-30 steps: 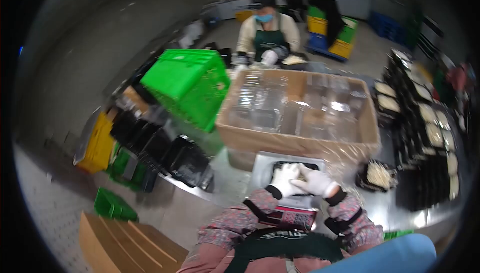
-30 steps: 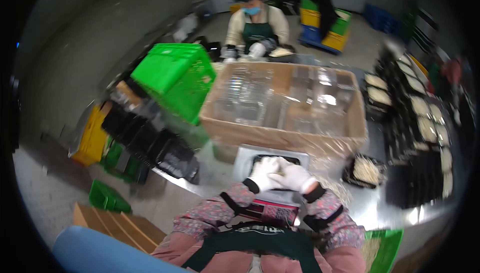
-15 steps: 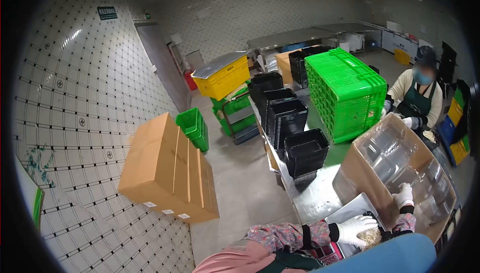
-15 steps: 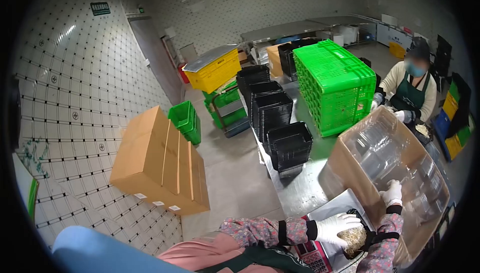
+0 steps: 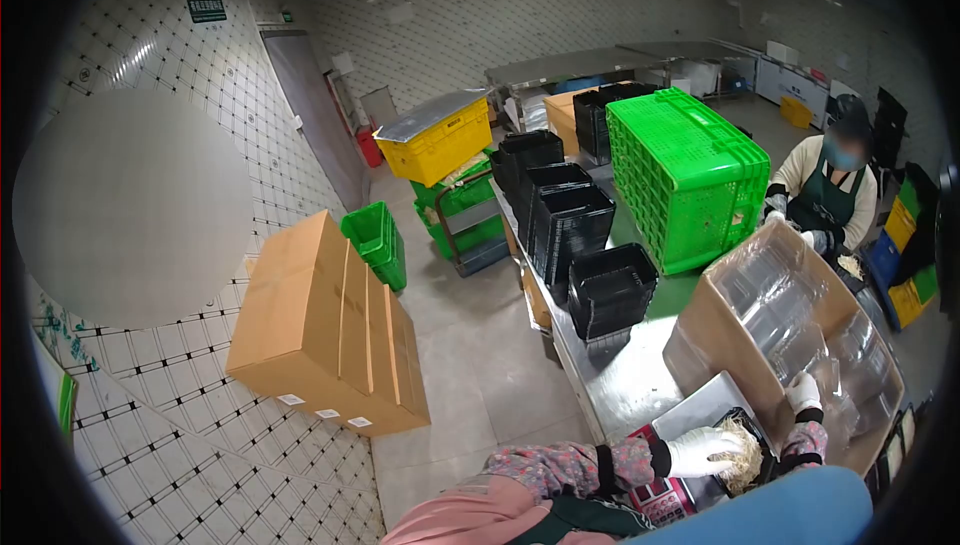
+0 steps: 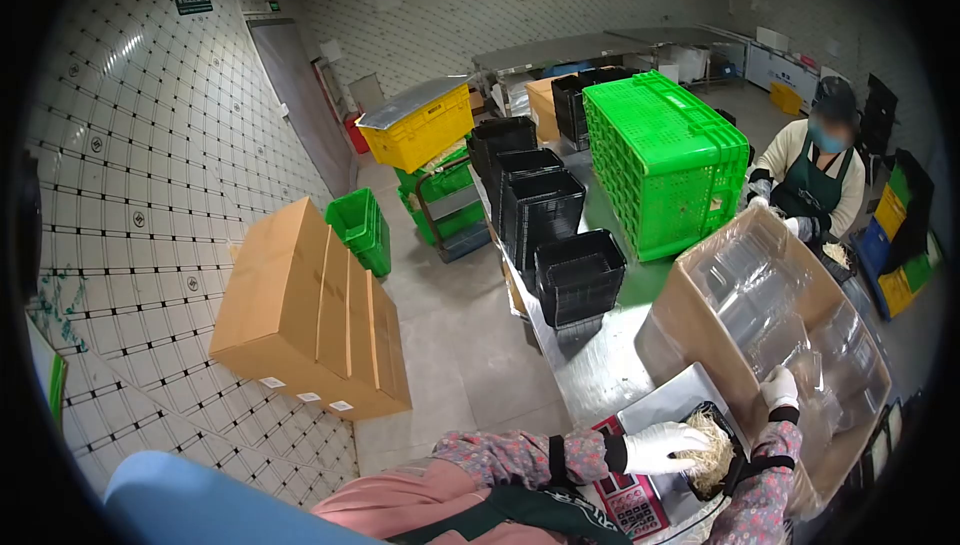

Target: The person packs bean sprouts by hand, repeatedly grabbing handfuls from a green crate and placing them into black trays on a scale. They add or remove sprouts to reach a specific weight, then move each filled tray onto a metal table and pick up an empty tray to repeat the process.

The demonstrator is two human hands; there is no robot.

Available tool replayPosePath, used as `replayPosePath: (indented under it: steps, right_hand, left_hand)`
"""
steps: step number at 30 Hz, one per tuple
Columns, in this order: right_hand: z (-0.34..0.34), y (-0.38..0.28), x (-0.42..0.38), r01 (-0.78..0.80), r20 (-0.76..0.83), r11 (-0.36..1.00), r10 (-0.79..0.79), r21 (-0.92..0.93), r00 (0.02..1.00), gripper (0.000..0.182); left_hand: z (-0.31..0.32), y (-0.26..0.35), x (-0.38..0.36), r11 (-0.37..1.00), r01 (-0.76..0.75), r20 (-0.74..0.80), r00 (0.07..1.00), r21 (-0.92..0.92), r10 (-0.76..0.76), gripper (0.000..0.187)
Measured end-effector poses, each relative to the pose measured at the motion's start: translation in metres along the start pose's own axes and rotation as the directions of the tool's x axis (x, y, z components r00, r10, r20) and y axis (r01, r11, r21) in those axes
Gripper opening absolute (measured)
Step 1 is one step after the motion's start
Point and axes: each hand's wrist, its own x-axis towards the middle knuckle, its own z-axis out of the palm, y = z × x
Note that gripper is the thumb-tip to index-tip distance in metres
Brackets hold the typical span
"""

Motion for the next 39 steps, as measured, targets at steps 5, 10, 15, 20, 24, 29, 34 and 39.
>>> replayPosePath:
  steps: [5, 10, 15, 20, 24, 29, 34, 39]
  right_hand:
    - [0.011, -0.009, -0.023, 0.251, -0.511, 0.962, -0.27, -0.109, 0.816, 0.02]
    - [-0.068, -0.051, -0.06, 0.275, -0.673, 0.938, -0.344, -0.211, 0.655, 0.033]
    - [-0.169, -0.092, -0.167, 0.162, -0.608, 0.914, 0.109, 0.373, 0.787, 0.035]
    - [-0.144, -0.097, -0.253, 0.281, -0.283, 0.421, -0.06, 0.863, 0.957, 0.068]
    - [-0.064, -0.083, -0.298, 0.046, -0.116, 0.48, 0.116, 0.876, 0.986, 0.066]
    - [-0.016, -0.065, -0.279, -0.119, -0.247, 0.822, 0.3, 0.557, 0.921, 0.04]
    - [0.013, -0.049, -0.238, -0.24, -0.331, 0.946, 0.302, 0.216, 0.894, 0.027]
    - [0.053, -0.025, -0.226, -0.101, -0.123, 0.463, 0.428, 0.881, 0.895, 0.03]
  left_hand:
    - [-0.008, 0.0, -0.012, 0.997, 0.064, -0.022, 0.998, 0.046, -0.063, 0.03]
    - [-0.01, -0.035, -0.028, 0.934, 0.174, -0.271, 0.926, -0.312, -0.263, 0.029]
    - [-0.06, -0.01, -0.021, 0.793, 0.209, -0.38, 0.789, -0.573, -0.482, 0.048]
    - [-0.05, -0.011, 0.002, 0.649, 0.074, -0.274, 0.866, -0.757, -0.418, 0.065]
    - [-0.025, -0.006, 0.002, 0.675, 0.306, -0.045, 0.892, -0.672, -0.449, 0.046]
    - [0.009, -0.065, 0.024, 0.906, 0.279, -0.157, 0.927, -0.317, -0.34, 0.03]
    - [0.021, -0.121, 0.052, 0.954, 0.215, -0.235, 0.958, 0.21, -0.164, 0.024]
    - [0.026, -0.141, 0.046, 0.85, 0.381, -0.067, 0.899, -0.365, -0.432, 0.021]
